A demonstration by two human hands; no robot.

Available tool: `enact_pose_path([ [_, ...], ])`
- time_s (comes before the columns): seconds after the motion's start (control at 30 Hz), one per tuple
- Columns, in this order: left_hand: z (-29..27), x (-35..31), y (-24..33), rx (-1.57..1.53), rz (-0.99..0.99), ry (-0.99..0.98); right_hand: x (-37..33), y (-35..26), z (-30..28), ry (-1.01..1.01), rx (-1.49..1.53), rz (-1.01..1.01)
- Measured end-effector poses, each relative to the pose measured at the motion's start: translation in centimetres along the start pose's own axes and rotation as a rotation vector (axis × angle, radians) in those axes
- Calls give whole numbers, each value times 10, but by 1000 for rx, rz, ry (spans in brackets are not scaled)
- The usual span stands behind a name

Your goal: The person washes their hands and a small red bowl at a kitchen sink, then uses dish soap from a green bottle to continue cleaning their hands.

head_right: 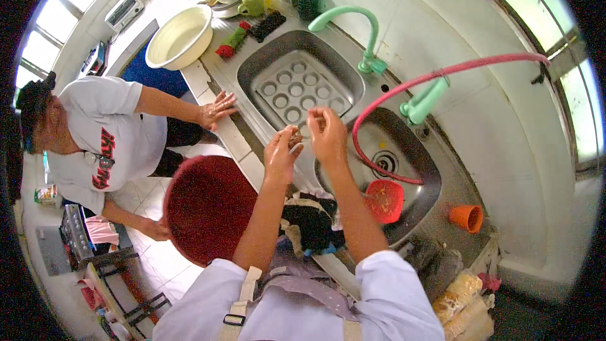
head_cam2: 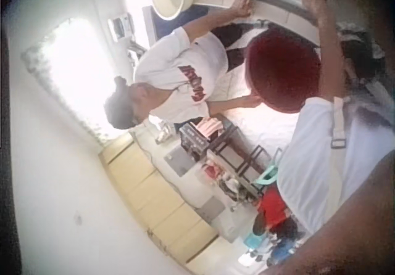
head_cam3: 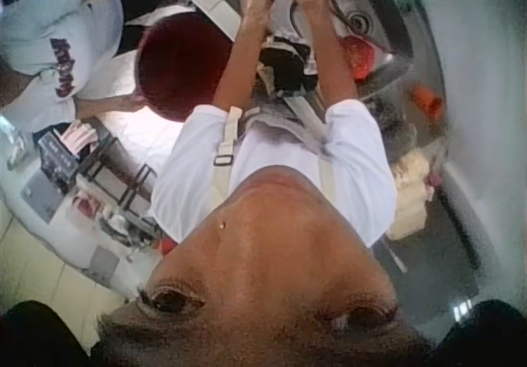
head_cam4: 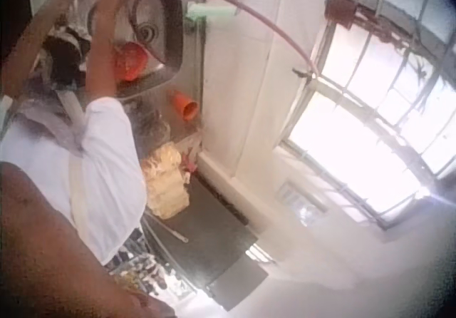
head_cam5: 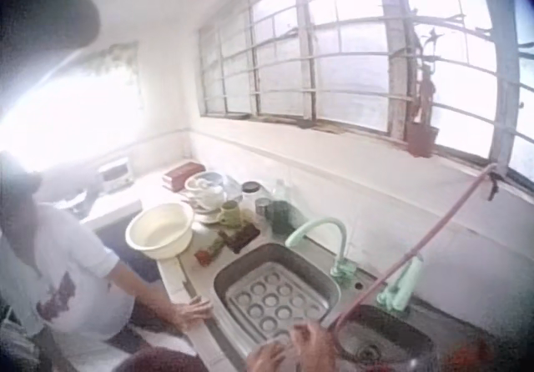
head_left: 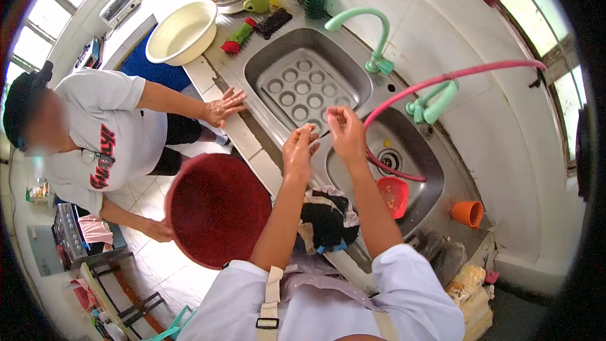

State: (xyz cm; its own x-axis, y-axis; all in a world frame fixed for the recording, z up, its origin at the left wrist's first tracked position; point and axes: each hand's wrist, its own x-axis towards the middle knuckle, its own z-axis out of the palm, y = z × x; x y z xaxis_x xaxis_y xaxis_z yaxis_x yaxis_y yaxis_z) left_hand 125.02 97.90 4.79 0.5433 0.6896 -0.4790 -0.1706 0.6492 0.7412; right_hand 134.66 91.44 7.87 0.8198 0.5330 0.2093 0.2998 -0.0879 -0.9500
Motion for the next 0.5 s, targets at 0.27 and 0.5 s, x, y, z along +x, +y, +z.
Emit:
enact_pose_path([
  [0.27,-53,39,26,-41,31,-156,161,90,88,-37,-89,-242],
  [0.5,-123,64,8,-615,-143,-499,294,118,135,157,-256,-167],
])
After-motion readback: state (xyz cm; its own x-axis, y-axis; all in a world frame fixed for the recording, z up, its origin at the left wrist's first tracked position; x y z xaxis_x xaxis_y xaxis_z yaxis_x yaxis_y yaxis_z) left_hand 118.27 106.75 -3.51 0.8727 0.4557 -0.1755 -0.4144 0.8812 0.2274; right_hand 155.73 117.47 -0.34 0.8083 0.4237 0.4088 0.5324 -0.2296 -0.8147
